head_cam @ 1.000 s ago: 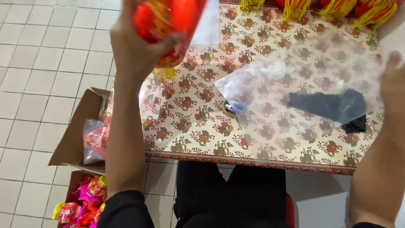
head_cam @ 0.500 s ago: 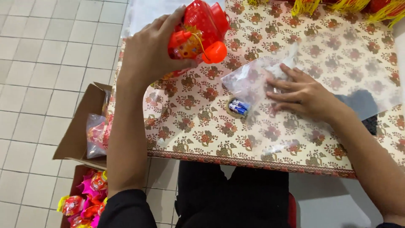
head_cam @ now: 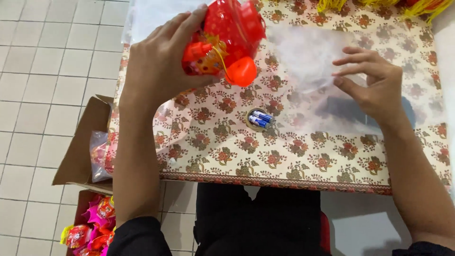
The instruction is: Assembling decorative lanterns by attaching plastic handles and then packaging them into individual plastic bags.
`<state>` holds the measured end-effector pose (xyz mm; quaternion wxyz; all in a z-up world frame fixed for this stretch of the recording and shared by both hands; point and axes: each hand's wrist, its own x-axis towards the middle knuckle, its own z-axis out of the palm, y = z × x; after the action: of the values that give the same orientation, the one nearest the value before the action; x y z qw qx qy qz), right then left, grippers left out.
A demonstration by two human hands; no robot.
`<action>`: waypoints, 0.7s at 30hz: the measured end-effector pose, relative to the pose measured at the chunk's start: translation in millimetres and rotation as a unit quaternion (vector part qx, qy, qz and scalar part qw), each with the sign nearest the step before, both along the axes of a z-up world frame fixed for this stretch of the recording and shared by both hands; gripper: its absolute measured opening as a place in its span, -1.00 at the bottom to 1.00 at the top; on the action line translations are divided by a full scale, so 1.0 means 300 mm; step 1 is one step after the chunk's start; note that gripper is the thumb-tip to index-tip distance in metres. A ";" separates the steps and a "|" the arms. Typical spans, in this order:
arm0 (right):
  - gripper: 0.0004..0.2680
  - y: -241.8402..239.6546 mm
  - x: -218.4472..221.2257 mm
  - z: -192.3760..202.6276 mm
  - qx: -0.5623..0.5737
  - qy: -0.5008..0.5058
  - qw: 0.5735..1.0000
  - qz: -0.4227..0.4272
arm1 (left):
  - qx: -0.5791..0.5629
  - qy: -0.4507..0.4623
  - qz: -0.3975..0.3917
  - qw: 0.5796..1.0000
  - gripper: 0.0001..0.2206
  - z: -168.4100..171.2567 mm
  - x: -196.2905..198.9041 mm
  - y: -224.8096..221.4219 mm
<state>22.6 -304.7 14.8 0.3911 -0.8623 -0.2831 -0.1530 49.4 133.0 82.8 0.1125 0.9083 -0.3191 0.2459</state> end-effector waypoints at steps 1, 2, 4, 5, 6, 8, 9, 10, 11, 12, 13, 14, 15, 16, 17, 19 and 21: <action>-0.92 -0.002 0.002 -0.001 -0.015 -0.016 1.000 -0.021 | 0.007 -0.005 -0.006 1.000 -0.04 -0.003 0.000 -0.009; -0.92 -0.009 0.000 -0.009 -0.016 -0.016 0.999 -0.023 | 0.007 -0.004 -0.008 1.000 -0.04 -0.002 -0.003 -0.018; -0.89 -0.018 0.000 -0.028 -0.110 -0.056 0.990 -0.062 | 0.016 0.005 -0.011 1.000 -0.05 0.002 -0.012 -0.029; -0.89 -0.009 -0.002 -0.022 -0.111 -0.056 0.990 -0.062 | 0.016 0.005 -0.011 1.000 -0.05 0.000 -0.011 -0.030; -0.90 0.000 -0.005 -0.017 -0.126 -0.056 0.989 -0.053 | 0.015 0.002 -0.016 1.000 -0.05 -0.003 -0.009 -0.032; -0.91 0.007 -0.008 -0.019 -0.143 -0.055 0.987 -0.044 | 0.014 0.000 -0.021 1.000 -0.05 -0.010 -0.009 -0.038; -0.91 0.009 -0.004 -0.025 -0.150 -0.072 0.985 -0.036 | 0.016 0.004 -0.024 1.000 -0.05 -0.009 -0.007 -0.041; -0.90 0.011 0.000 -0.031 -0.157 -0.090 0.983 -0.028 | 0.019 0.008 -0.026 0.999 -0.05 -0.007 -0.005 -0.044; -0.90 0.005 -0.002 -0.029 -0.157 -0.090 0.983 -0.029 | 0.020 0.008 -0.027 0.999 -0.05 -0.009 -0.002 -0.049; -0.90 0.001 -0.004 -0.027 -0.120 -0.095 0.988 -0.029 | 0.027 0.015 -0.037 0.999 -0.05 -0.011 0.000 -0.054; -0.90 -0.004 -0.004 -0.023 -0.082 -0.101 0.991 -0.028 | 0.034 0.023 -0.045 0.998 -0.06 -0.012 0.002 -0.058; -0.90 0.005 -0.006 -0.018 -0.083 -0.102 0.991 -0.028 | 0.034 0.022 -0.045 0.998 -0.06 -0.015 0.003 -0.066; -0.91 0.014 -0.011 -0.014 -0.049 -0.099 0.994 -0.025 | 0.052 0.047 -0.039 0.997 -0.06 -0.018 0.003 -0.073; -0.93 0.023 -0.016 -0.011 -0.015 -0.096 0.995 -0.023 | 0.070 0.071 -0.034 0.994 -0.05 -0.022 0.003 -0.080; -0.93 0.022 -0.014 -0.015 -0.014 -0.096 0.995 -0.024 | 0.071 0.071 -0.035 0.994 -0.05 -0.031 0.003 -0.093; -0.94 0.021 -0.010 -0.024 0.010 -0.125 0.992 -0.016 | 0.082 0.054 -0.037 0.994 -0.05 -0.050 0.002 -0.118; -0.93 0.022 -0.010 -0.029 0.007 -0.132 0.991 -0.018 | 0.101 0.024 -0.035 0.994 -0.07 -0.070 -0.004 -0.153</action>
<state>19.7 -298.1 6.0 0.3535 -0.8365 -0.3160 -0.2746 48.1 87.0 61.7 0.0359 0.9090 -0.3710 0.1865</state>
